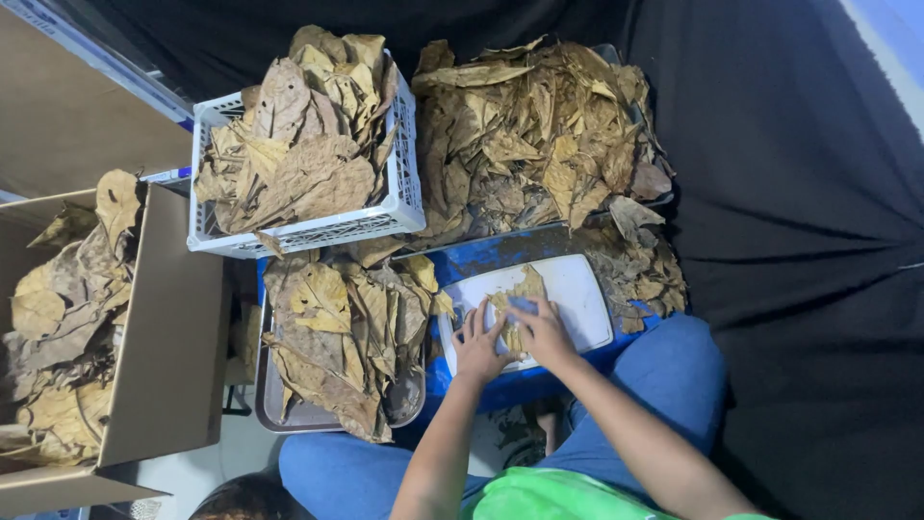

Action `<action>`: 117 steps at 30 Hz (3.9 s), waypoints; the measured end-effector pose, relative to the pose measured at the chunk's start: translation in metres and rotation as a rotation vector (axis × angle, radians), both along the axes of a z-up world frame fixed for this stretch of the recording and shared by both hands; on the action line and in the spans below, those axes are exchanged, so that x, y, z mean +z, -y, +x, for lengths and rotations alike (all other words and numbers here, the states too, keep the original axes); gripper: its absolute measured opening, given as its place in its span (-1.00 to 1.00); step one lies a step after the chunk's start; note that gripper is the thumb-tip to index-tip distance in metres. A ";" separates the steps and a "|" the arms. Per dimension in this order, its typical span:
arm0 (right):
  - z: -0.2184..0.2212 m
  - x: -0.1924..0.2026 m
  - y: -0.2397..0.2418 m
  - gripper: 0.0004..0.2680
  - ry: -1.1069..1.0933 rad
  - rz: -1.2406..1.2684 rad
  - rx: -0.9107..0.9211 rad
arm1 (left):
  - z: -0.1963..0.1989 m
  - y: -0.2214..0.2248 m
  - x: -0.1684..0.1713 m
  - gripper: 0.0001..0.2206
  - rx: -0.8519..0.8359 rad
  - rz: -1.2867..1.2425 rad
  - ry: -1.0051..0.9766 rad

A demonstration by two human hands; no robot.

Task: Processing dried leaves by flattening them individually on a board and stacking them into a neat pile.

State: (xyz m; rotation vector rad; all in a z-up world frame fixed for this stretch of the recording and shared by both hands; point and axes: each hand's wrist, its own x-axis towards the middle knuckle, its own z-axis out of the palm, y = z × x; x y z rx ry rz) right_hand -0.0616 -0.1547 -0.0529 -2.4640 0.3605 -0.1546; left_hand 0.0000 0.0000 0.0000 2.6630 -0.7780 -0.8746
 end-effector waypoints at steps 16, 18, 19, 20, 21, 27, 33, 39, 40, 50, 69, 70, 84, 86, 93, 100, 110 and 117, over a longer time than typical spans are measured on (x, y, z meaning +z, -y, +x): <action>0.061 -0.041 0.040 -0.75 -0.085 -0.290 -0.246 | -0.002 -0.001 -0.001 -0.13 -0.001 -0.036 -0.012; 0.063 -0.039 0.044 -0.76 0.000 -0.141 -0.280 | -0.002 0.000 0.003 -0.11 -0.003 -0.029 -0.010; 0.057 -0.032 0.042 -0.76 0.004 -0.144 -0.283 | -0.002 -0.001 0.004 -0.11 -0.006 -0.033 -0.006; 0.051 -0.025 0.040 -0.74 0.029 -0.121 -0.290 | -0.002 -0.002 0.004 -0.07 -0.005 -0.026 -0.017; 0.044 -0.019 0.038 -0.72 0.052 -0.098 -0.289 | -0.003 -0.002 0.004 -0.03 0.003 -0.020 -0.032; -0.020 -0.012 -0.023 -0.72 0.020 0.113 0.043 | 0.001 -0.002 -0.011 -0.07 -0.010 0.012 0.015; -0.034 -0.034 -0.024 -0.73 -0.034 0.031 0.080 | 0.002 -0.004 -0.010 -0.10 -0.018 -0.015 0.026; -0.015 0.003 -0.017 -0.68 -0.155 -0.192 0.156 | 0.000 -0.002 -0.009 0.01 -0.021 0.003 0.020; -0.007 -0.004 -0.011 -0.68 -0.158 -0.191 0.158 | -0.001 -0.003 -0.008 0.01 -0.021 0.003 0.017; 0.052 0.008 0.030 -0.66 -0.153 -0.315 -0.209 | 0.001 -0.004 -0.002 0.04 0.083 -0.136 -0.070; 0.068 0.011 0.009 -0.73 0.200 -0.777 0.860 | -0.020 0.010 -0.034 -0.60 0.454 -0.292 -0.078; 0.066 0.009 0.010 -0.73 0.200 -0.779 0.869 | -0.025 0.008 -0.031 -0.60 0.462 -0.295 -0.080; 0.013 0.016 0.021 -0.50 -0.055 -0.504 0.180 | -0.034 0.001 -0.066 -0.72 -0.193 -0.315 0.693; 0.000 0.012 0.035 -0.52 -0.189 -0.460 0.174 | -0.038 -0.005 -0.083 -0.71 -0.251 -0.273 0.593; -0.017 -0.016 0.066 -0.63 -0.275 -0.399 0.037 | -0.032 -0.016 -0.061 -0.80 -0.285 -0.407 0.613; -0.031 -0.005 0.037 -0.54 0.023 -0.218 -0.183 | -0.019 -0.024 -0.041 -0.57 -0.076 -0.310 0.439; -0.059 0.002 -0.052 -0.59 -0.158 -0.066 0.167 | -0.020 -0.025 -0.054 -0.53 0.049 -0.235 0.326; -0.044 0.014 -0.040 -0.70 -0.146 0.011 0.137 | -0.020 -0.027 -0.047 -0.29 0.055 -0.212 0.267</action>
